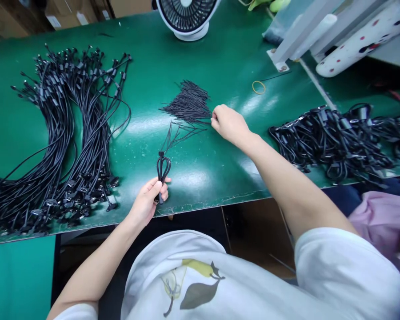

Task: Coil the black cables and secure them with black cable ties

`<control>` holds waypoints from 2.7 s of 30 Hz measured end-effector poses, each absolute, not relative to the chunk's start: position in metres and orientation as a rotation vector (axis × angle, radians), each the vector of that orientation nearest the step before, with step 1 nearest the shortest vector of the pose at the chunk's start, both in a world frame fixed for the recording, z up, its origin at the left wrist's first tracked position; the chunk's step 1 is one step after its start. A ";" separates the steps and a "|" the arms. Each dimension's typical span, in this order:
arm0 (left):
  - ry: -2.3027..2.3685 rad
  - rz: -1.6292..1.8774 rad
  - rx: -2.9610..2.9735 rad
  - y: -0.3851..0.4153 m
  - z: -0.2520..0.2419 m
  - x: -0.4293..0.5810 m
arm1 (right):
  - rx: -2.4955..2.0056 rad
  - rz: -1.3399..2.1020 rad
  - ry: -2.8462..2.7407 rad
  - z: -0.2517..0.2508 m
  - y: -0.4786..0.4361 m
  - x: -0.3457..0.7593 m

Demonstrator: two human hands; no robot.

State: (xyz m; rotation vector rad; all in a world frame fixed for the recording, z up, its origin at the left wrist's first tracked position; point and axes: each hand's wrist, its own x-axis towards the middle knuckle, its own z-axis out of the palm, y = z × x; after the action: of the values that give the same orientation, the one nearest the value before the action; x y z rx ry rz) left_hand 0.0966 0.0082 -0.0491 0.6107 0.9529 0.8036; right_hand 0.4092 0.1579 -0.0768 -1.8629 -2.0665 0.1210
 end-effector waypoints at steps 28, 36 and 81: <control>0.989 0.514 1.079 -0.005 -0.051 0.073 | -0.228 -0.738 -2.899 -0.011 0.003 0.255; 0.973 0.533 0.980 -0.013 -0.053 0.077 | -0.140 -0.962 -3.124 -0.012 0.000 0.231; 1.013 0.617 1.936 -0.034 -0.033 0.038 | -1.183 0.440 -2.394 -0.011 -0.010 0.236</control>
State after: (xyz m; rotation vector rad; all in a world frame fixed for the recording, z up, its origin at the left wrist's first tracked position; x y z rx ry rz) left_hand 0.0380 -0.0336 -0.0330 1.9360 1.0130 0.6171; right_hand 0.2359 -0.0096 -0.0106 -1.1832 -2.3937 0.4404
